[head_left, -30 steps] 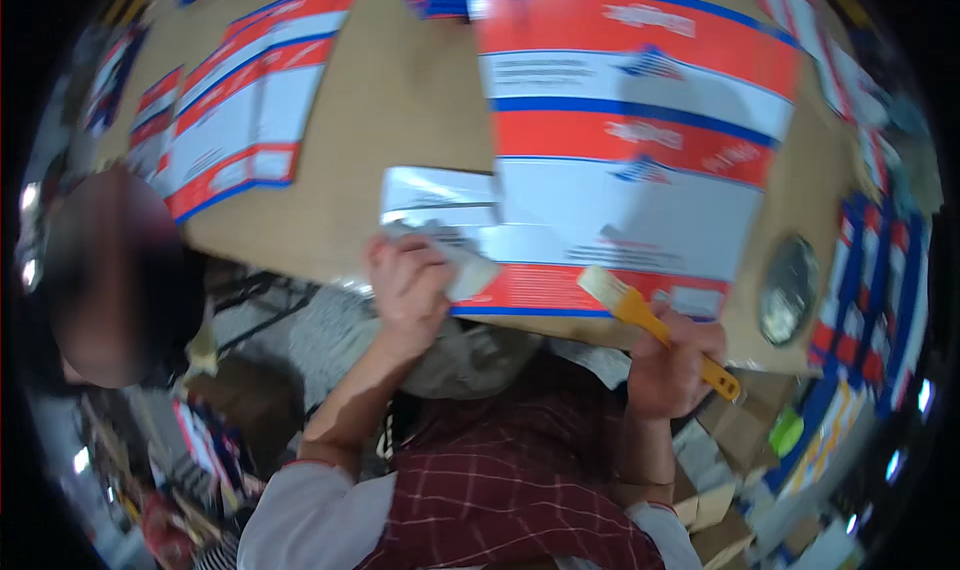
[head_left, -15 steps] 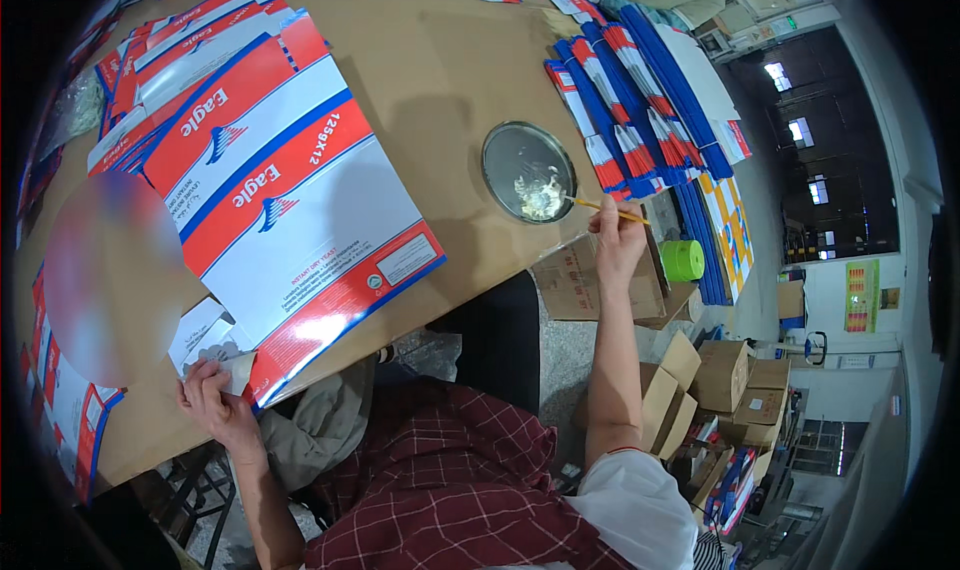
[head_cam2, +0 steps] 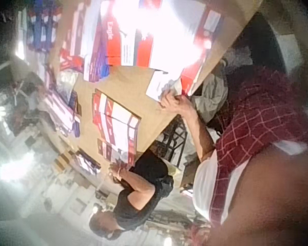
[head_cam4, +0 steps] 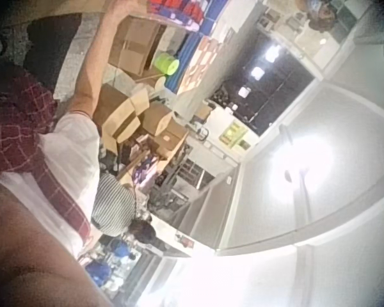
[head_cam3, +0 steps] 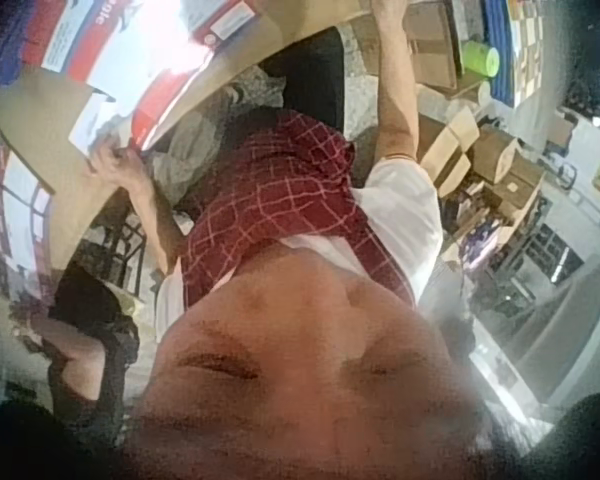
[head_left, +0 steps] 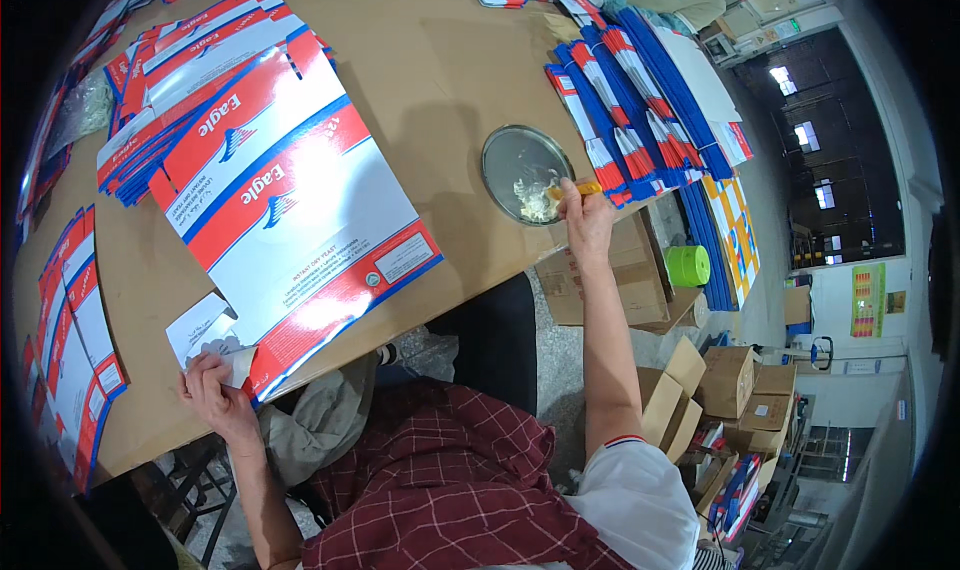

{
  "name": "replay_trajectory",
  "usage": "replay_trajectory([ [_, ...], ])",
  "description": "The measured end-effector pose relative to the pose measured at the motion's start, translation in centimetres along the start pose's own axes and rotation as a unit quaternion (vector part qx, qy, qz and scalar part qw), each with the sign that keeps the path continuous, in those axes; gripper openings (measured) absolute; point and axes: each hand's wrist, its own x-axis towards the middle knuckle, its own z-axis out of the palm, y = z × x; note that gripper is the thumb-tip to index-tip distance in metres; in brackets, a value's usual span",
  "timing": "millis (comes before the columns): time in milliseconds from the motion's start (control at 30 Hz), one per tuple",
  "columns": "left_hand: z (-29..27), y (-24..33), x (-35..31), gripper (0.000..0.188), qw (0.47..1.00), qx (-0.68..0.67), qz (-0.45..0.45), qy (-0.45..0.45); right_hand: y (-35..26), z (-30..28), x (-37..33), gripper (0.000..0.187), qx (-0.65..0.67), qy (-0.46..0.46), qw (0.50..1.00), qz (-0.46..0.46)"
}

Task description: Applying glue to cardboard boxes and assembling them at a work table.

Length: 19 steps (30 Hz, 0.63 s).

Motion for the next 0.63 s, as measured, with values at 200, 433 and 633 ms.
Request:
replay_trajectory([
  [200, -0.3, 0.3, 0.2, 0.03, 1.0, 0.0, -0.003, -0.001, -1.3, -1.1, 0.0, 0.034, 0.076, 0.008, 0.997, 0.025],
  [433, 0.0, 0.1, 0.1, 0.028, 1.0, -0.002, 0.001, 0.005, -1.5, -1.1, -1.7, 0.03, 0.084, -0.085, 0.993, 0.015],
  [633, -1.6, -0.7, -0.7, 0.028, 0.999, 0.033, -0.009, -0.007, -2.7, -1.5, -2.1, 0.024, 0.752, -0.073, 0.592, 0.281],
])
